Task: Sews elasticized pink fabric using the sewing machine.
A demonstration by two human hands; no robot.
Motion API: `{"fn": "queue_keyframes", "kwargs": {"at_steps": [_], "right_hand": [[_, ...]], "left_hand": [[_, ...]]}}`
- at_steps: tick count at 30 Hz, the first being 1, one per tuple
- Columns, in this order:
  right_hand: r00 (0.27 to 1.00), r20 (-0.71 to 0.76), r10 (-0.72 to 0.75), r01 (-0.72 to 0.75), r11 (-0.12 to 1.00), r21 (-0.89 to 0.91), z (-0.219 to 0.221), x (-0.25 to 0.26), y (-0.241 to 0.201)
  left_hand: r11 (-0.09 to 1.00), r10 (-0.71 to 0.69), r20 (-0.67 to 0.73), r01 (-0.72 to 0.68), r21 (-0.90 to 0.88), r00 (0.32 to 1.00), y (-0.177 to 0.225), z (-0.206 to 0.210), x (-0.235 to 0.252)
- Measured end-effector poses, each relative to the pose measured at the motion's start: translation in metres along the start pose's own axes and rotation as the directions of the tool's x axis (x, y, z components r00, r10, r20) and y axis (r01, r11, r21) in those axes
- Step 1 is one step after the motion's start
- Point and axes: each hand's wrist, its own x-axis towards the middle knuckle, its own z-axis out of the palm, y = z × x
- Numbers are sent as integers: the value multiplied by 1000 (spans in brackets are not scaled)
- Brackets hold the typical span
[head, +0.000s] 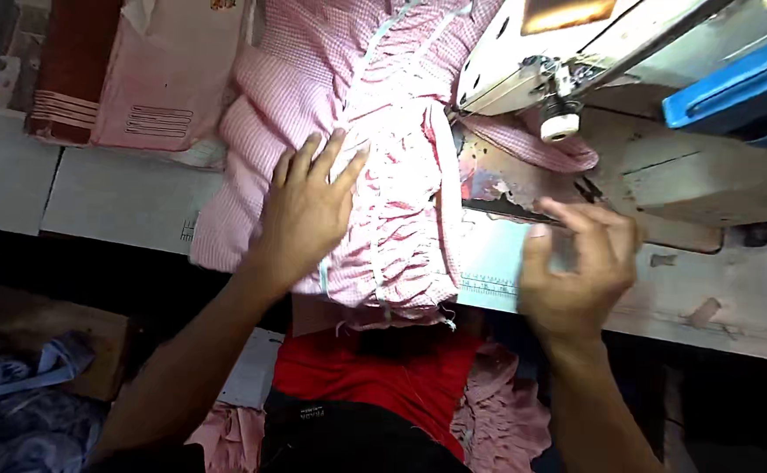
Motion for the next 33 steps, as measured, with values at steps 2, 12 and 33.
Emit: {"fn": "queue_keyframes", "kwargs": {"at_steps": [2,12,33], "right_hand": [[971,124,-205,184,970,158,9,3,-37],[27,836,-547,59,836,545,-26,-64,-124],[973,228,-30,16,998,62,54,1,-49]], "left_hand": [[998,-14,87,8,69,996,36,-10,-37],[995,97,4,-97,13,995,5,-11,-38],[892,142,-107,-174,-417,984,38,30,56]]}}
